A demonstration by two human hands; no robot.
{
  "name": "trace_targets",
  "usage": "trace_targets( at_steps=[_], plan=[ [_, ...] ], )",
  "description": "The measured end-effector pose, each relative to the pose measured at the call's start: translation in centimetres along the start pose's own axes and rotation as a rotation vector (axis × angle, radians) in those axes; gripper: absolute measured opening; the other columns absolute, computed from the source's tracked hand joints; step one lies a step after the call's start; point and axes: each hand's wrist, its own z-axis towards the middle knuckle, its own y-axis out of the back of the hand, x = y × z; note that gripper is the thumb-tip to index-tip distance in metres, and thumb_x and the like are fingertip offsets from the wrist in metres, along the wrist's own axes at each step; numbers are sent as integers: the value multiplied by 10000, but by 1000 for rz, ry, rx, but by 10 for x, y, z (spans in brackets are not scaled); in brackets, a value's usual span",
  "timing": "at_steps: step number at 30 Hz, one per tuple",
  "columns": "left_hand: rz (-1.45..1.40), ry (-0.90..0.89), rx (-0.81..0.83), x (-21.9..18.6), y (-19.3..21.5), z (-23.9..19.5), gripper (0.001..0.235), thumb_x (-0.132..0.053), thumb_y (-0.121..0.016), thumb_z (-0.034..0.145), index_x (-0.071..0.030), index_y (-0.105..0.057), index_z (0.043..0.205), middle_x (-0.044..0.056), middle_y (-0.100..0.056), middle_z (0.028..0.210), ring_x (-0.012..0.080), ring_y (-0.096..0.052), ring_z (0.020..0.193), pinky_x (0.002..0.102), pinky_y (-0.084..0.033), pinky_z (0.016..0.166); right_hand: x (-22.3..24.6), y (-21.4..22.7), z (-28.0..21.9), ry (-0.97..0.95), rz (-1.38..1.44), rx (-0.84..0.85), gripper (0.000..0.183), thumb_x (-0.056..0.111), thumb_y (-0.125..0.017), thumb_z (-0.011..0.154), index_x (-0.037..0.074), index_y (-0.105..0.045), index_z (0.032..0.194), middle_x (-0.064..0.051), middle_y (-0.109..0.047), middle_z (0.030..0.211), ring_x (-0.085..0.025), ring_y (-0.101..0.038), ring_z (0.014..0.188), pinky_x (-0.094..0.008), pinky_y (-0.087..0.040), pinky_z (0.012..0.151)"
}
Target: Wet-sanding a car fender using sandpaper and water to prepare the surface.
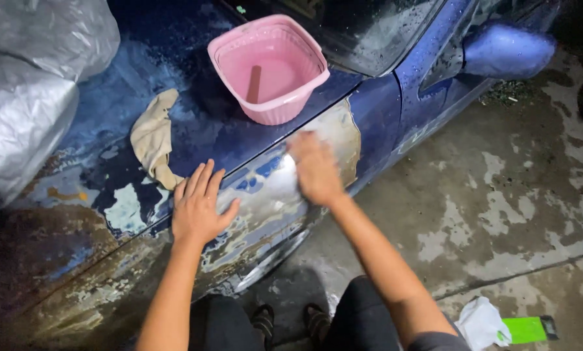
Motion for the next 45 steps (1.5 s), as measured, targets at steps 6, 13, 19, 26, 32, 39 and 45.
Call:
trace_targets(
  at_steps=[6, 13, 19, 26, 32, 39, 45],
  plan=[
    [-11, 21, 34, -6, 2, 0, 629, -555, -633, 912, -145, -618, 1389, 130, -570, 1521, 256, -511, 1420, 469, -388, 1112, -16, 1, 17, -262, -229, -232, 513, 243, -469, 1064, 95, -422, 1554, -196, -416, 1570, -389, -333, 1480, -609, -204, 1168],
    [-11, 5, 27, -1, 0, -3, 616, -551, -614, 926, -144, -608, 1388, 136, -559, 1524, 255, -501, 1423, 460, -383, 1113, -50, 7, 29, -239, 65, -123, 542, 332, -237, 1110, 145, -375, 1599, -108, -284, 1674, -332, -189, 1551, -596, -57, 1215],
    [-8, 9, 24, 1, -4, -4, 608, -555, -603, 936, -157, -594, 1396, 126, -548, 1531, 244, -487, 1432, 452, -369, 1115, 20, 7, 9, -65, -104, 12, 546, 269, -328, 1072, 129, -340, 1599, -147, -257, 1684, -352, -175, 1565, -624, -73, 1215],
    [-2, 0, 41, 0, -1, -4, 615, -552, -602, 939, -132, -602, 1389, 142, -554, 1524, 255, -486, 1434, 452, -350, 1121, -4, 4, 15, -270, -168, -122, 432, 221, -363, 1119, 140, -493, 1523, -127, -334, 1659, -326, -211, 1554, -613, 8, 1208],
    [1, 5, 31, -1, -1, -5, 606, -550, -597, 941, -138, -606, 1386, 131, -553, 1529, 250, -488, 1435, 449, -358, 1121, -70, -41, 22, -139, -253, -152, 470, 281, -407, 1110, 68, -464, 1525, -185, -358, 1633, -377, -285, 1519, -632, -105, 1212],
    [-4, 34, 38, 1, -4, -2, 625, -577, -598, 918, -165, -608, 1388, 100, -549, 1543, 228, -490, 1437, 449, -354, 1127, 43, 20, 14, -150, 29, -66, 812, 603, -506, 917, 100, -419, 1548, -189, -343, 1642, -398, -251, 1538, -687, -80, 1193],
    [0, 10, 21, 0, -1, -4, 615, -556, -621, 913, -154, -621, 1379, 118, -567, 1519, 238, -500, 1427, 435, -368, 1119, -59, 8, 35, -362, 13, -155, 640, 463, -432, 1075, 155, -308, 1622, -86, -244, 1692, -325, -197, 1555, -663, -101, 1207]
  ],
)
